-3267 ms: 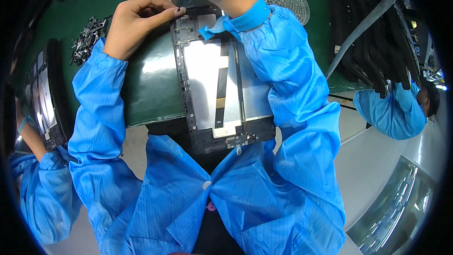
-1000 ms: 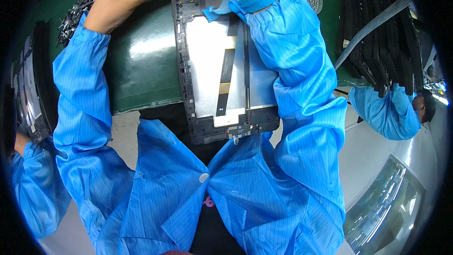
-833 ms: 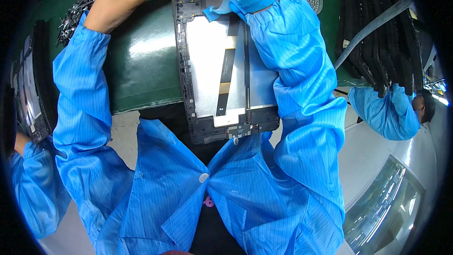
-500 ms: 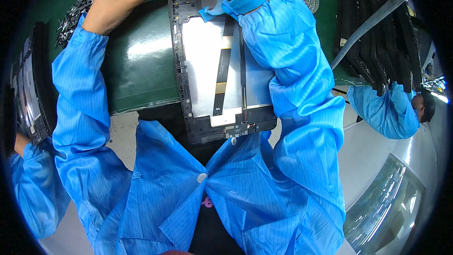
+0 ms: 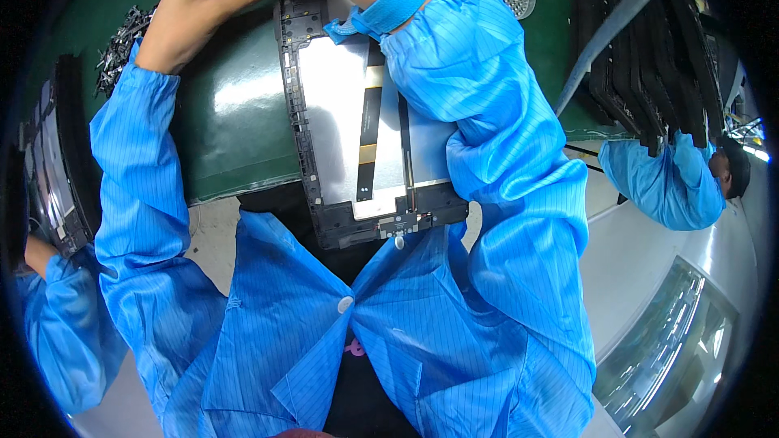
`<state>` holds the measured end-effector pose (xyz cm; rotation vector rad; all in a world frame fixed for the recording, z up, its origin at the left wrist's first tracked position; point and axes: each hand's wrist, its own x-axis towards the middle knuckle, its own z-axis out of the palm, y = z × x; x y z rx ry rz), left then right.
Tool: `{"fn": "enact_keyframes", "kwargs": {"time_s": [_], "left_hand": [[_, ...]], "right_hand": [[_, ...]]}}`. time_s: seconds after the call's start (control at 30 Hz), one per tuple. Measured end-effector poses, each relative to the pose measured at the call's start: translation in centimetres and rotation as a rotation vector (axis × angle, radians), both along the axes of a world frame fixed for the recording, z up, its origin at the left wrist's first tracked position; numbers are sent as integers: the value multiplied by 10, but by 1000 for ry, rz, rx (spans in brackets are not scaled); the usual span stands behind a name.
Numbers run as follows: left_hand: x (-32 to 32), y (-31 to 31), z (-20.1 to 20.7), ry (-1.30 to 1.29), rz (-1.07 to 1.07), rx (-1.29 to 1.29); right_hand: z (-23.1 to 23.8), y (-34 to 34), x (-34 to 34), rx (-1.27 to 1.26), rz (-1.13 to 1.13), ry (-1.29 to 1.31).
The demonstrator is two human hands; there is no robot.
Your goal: Assembling tablet components using an electric screwdriver on an industrial assembly line.
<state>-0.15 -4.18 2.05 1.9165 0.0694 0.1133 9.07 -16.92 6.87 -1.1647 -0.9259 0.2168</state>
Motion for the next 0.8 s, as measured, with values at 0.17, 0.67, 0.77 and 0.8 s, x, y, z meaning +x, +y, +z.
{"fn": "enact_keyframes", "kwargs": {"time_s": [0.17,0.67,0.77,0.8], "left_hand": [[5,22,-24,21,-18,104],[1,-2,-2,-52,-18,-91],[4,15,-24,-84,-29,53],[6,20,-28,-147,-50,207]], "right_hand": [[3,1,-1,-34,-39,-56],[0,-1,3,-2,-93,16],[0,-1,3,-27,-82,-16],[-1,-2,4,-25,-87,-18]]}}
